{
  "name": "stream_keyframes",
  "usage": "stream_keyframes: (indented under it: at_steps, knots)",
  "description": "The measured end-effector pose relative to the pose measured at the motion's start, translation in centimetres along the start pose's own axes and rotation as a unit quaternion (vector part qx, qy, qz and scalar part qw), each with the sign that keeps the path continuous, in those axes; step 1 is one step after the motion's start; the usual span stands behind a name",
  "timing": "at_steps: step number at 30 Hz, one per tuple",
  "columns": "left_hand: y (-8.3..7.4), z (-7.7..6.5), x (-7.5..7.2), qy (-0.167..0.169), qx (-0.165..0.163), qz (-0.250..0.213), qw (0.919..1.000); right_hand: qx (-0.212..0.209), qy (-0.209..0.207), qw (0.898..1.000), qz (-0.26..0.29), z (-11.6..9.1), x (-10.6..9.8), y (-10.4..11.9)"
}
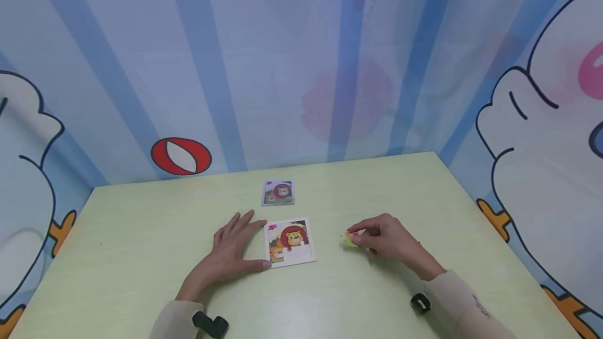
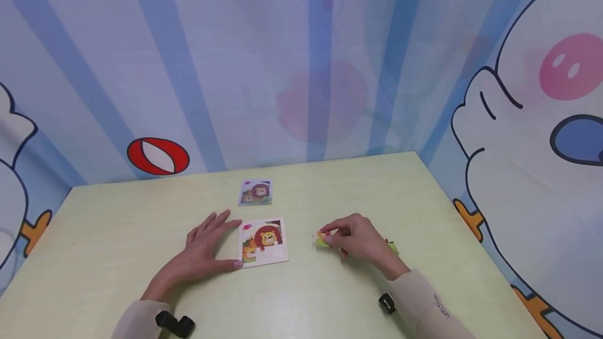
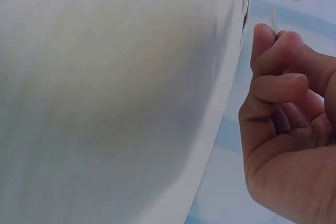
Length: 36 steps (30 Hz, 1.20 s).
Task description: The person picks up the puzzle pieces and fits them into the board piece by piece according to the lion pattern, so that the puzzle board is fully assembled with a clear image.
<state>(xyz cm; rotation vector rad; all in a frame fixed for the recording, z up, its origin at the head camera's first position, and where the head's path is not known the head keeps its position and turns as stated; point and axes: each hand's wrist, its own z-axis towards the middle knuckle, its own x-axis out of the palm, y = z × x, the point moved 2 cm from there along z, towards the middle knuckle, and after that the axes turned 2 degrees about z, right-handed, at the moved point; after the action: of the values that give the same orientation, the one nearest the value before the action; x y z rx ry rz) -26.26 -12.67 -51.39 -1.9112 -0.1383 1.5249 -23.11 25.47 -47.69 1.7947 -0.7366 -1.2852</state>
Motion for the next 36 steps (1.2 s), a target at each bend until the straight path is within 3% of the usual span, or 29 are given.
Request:
stream_keyframes:
  at_steps: [10,20,28,36]
  knots:
    - [0.2,0.0,0.0,0.002,-0.007,0.000,1.0000,0.004,0.032,0.999,0.027,2.3,4.3,2.5]
    - [-0.2,-0.3,-0.3,-0.001,0.001,0.003,1.0000,-0.034,0.069,0.997,0.012,4.8,8.2,4.7]
    - [-0.2,-0.2,-0.2,0.000,0.001,0.001,1.0000,-0.031,0.086,0.996,0.007,6.1,9.7,5.4]
    - [0.1,0.0,0.1,0.000,0.002,0.000,1.0000,0.018,0.074,0.997,0.005,6.2,10.2,5.5]
